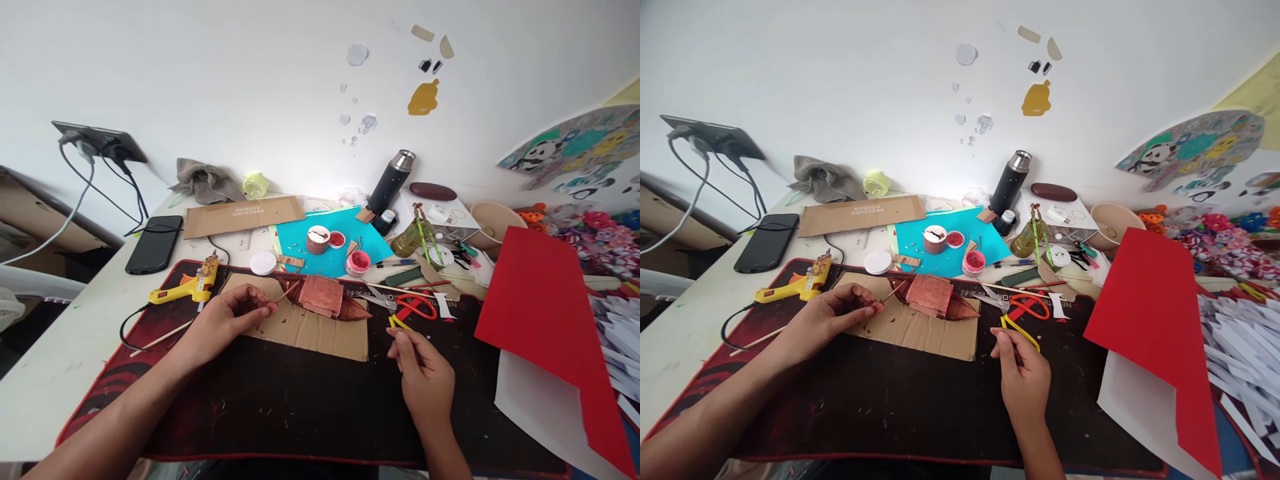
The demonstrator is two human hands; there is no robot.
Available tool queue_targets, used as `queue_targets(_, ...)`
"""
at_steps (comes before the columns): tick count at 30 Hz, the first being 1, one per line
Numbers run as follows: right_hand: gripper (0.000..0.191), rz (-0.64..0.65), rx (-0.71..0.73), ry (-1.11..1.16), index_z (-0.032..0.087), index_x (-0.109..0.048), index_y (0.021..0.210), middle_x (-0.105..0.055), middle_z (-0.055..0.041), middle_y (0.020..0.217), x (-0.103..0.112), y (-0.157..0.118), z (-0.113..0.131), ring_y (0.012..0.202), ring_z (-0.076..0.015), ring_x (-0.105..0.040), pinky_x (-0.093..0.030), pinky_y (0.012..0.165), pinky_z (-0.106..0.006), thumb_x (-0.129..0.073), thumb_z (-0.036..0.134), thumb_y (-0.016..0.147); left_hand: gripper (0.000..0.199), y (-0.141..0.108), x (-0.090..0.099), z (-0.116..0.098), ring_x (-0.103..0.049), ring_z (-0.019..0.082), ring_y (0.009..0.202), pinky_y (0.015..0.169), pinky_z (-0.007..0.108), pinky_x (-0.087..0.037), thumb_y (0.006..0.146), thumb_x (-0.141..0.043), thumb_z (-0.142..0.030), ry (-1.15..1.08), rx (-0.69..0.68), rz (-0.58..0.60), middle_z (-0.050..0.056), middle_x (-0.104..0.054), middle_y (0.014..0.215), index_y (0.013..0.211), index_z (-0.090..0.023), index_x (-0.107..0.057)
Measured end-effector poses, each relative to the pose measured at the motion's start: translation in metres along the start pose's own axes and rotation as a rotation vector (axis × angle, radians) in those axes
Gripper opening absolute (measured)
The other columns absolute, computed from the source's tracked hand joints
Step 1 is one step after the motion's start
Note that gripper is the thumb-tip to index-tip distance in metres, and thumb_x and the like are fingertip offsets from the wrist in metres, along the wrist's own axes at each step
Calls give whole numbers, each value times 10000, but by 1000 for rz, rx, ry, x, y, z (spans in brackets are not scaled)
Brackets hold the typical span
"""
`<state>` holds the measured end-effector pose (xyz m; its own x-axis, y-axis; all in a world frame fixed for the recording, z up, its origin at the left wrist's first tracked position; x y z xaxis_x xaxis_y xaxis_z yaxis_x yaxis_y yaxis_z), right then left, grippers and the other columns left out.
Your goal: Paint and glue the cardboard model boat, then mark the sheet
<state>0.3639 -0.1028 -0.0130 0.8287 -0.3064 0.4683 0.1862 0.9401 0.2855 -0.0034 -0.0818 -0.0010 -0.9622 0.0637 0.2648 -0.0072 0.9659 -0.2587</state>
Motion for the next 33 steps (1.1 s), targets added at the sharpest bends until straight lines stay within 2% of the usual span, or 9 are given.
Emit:
queue_targets(4,400,66,72,81,236,-868,909,-647,19,547,3,-3,43,434,-153,-597,-497,443,-250,-667,529,1093,574,-21,6,-13,-765,300,926,860,437,-638,705,-895,-783,-84,-23,-38,73,-805,936,855,-253,-733)
queue_targets(7,389,293,198,145,257,-864,906,-698,14,575,-20,-9,81,458,-154,-650,-514,468,-240,-621,464,1127,484,-45,25,-25,-759,285,879,845,444,-661,710,-940,-677,-136,-67,-177,51,-795,906,863,-257,-755)
queue_targets(10,337,549,312,138,268,-864,972,-814,-5,722,-66,-15,109,595,-170,-763,-592,606,-251,-627,444,1135,383,-68,53,-30,-762,261,850,810,409,-683,694,-976,-574,-167,-109,-383,24,-806,894,864,-284,-792)
queue_targets(12,296,642,398,123,265,-865,1050,-862,-25,838,-103,-15,122,687,-180,-799,-619,686,-262,-647,447,1134,358,-77,72,-26,-772,248,837,754,352,-691,668,-996,-534,-186,-134,-483,29,-811,889,849,-286,-813)
queue_targets(17,252,846,592,-49,238,-811,1290,-891,-69,1213,-187,-7,163,1080,-217,-854,-636,926,-285,-676,393,1145,319,-84,110,2,-781,196,854,748,228,-686,674,-1040,-376,-365,-239,-586,37,-807,922,870,-244,-825)
queue_targets(21,415,989,692,-379,236,-684,1492,-879,-99,1236,-241,-1,198,1062,-291,-862,-663,817,-358,-660,464,1145,290,-84,136,22,-753,148,839,777,178,-644,719,-1039,-281,-497,-395,-639,32,-806,899,912,-211,-835)
queue_targets(24,429,1031,747,-507,192,-647,1490,-881,-122,1093,-274,1,210,1007,-328,-859,-663,762,-398,-597,470,1167,267,-82,152,29,-724,129,812,764,176,-606,764,-1023,-253,-555,-466,-651,33,-803,878,936,-187,-830)
queue_targets(27,361,1078,752,-602,165,-705,1326,-867,-145,1059,-299,4,211,1049,-340,-845,-662,799,-406,-659,468,1136,295,-80,161,30,-698,128,772,728,196,-582,748,-1037,-266,-595,-468,-660,31,-799,860,935,-179,-827)
queue_targets(33,203,1105,767,-656,160,-725,1246,-867,-136,1013,-311,6,210,978,-338,-852,-640,743,-393,-587,283,1161,432,-76,160,21,-660,127,740,685,187,-565,569,-1117,-391,-643,-323,-679,10,-765,782,809,-196,-815)
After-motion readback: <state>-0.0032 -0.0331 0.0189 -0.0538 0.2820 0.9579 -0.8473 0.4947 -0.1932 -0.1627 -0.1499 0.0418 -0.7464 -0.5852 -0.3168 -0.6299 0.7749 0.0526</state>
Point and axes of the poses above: each hand's wrist, its own y-axis towards the middle knuckle, its own x-axis out of the back of the hand, z = x × y, the point moved 1 cm from there along y, towards the middle knuckle
